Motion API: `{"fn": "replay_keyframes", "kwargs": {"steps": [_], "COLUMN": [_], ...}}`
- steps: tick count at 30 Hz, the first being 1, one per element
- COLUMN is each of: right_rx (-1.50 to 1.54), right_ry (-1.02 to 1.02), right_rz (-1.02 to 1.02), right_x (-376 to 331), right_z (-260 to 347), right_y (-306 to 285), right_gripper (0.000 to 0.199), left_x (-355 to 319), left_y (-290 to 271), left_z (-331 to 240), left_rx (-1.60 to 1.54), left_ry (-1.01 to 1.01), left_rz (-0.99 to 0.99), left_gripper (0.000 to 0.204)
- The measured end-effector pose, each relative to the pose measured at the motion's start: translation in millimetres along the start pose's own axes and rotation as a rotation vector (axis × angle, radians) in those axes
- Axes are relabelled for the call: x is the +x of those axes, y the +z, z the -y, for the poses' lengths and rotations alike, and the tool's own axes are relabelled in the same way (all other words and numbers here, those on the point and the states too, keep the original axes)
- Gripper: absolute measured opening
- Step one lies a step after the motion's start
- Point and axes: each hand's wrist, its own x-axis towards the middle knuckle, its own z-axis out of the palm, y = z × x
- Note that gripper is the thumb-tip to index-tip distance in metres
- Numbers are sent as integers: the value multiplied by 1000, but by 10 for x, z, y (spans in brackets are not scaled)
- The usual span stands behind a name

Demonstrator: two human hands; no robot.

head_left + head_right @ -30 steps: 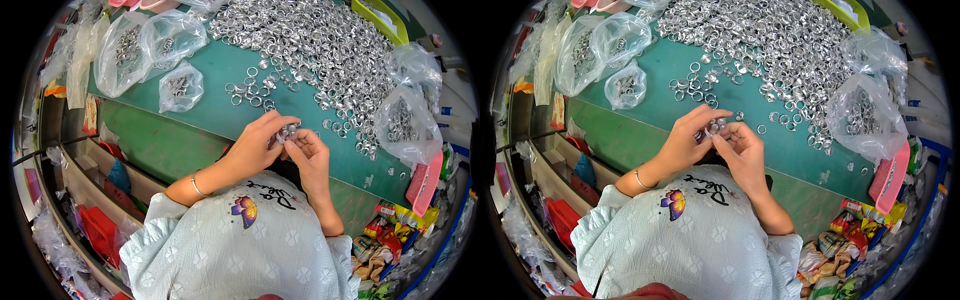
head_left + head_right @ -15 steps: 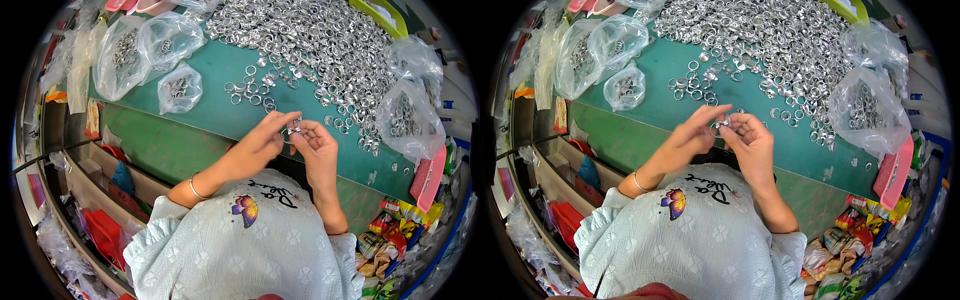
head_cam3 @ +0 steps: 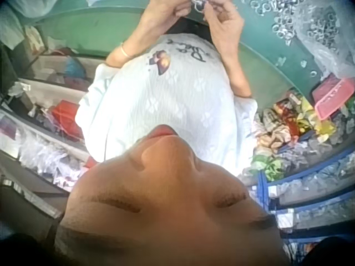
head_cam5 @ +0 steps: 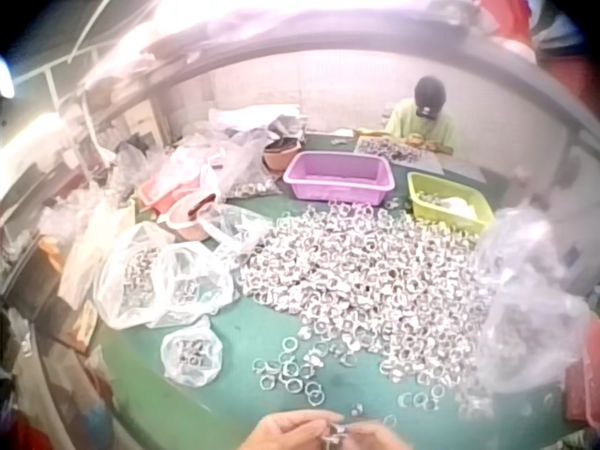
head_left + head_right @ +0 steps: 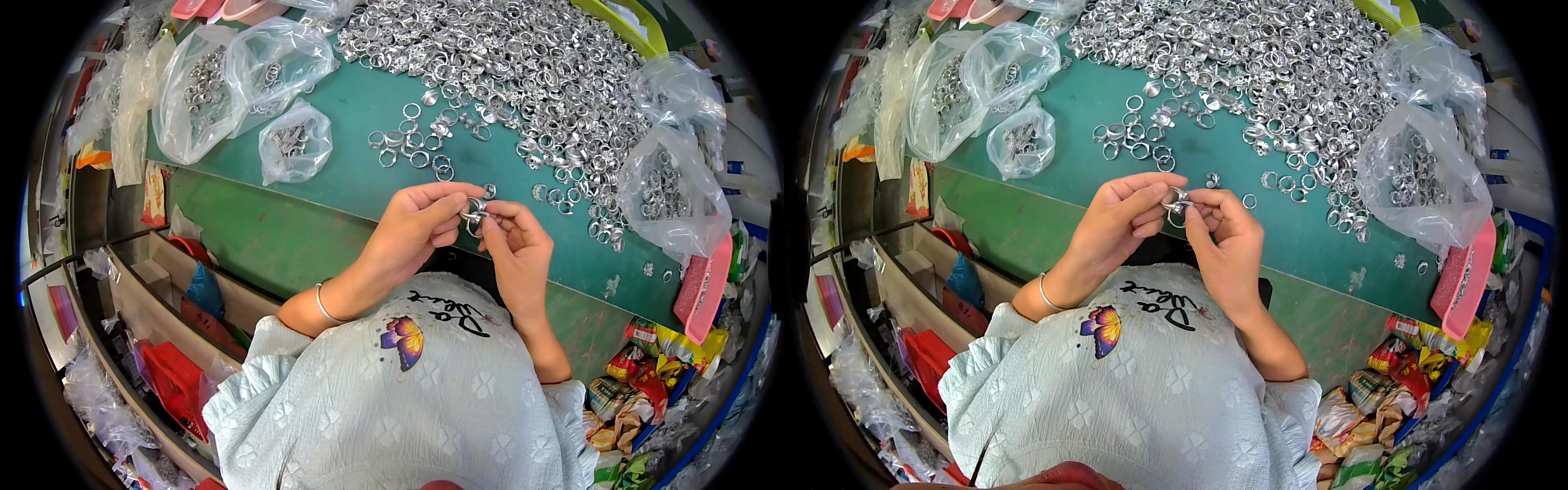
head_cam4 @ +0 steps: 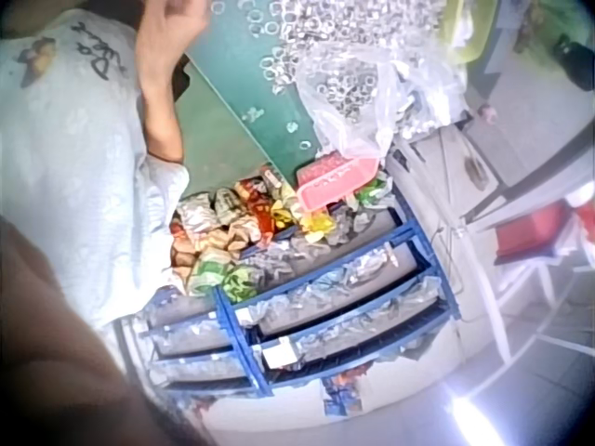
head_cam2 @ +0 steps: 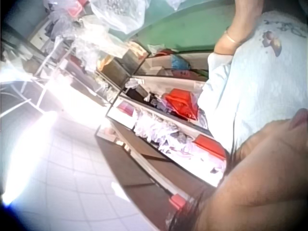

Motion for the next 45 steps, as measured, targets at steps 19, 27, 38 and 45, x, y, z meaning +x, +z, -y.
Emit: {"fn": "replay_keyframes", "kwargs": {"steps": [19,27,38,45], "right_rx": [-445,-321,-236,299], "right_ry": [-451,-309,-159,39], "right_rz": [-3,17,113,10], "right_x": [-37,-19,1,84], "right_z": [49,106,181,113], "right_y": [-49,-41,-57,-205], "right_gripper": [18,11,17,20], "left_x": [-39,-99,-29,-63], "left_y": [-27,94,148,87], "left_z": [23,24,31,-9], "left_rx": [833,790,1014,891], "left_ry": [495,359,819,771], "left_rz": [57,52,-47,-82], "left_gripper": [9,6,8,8]}}
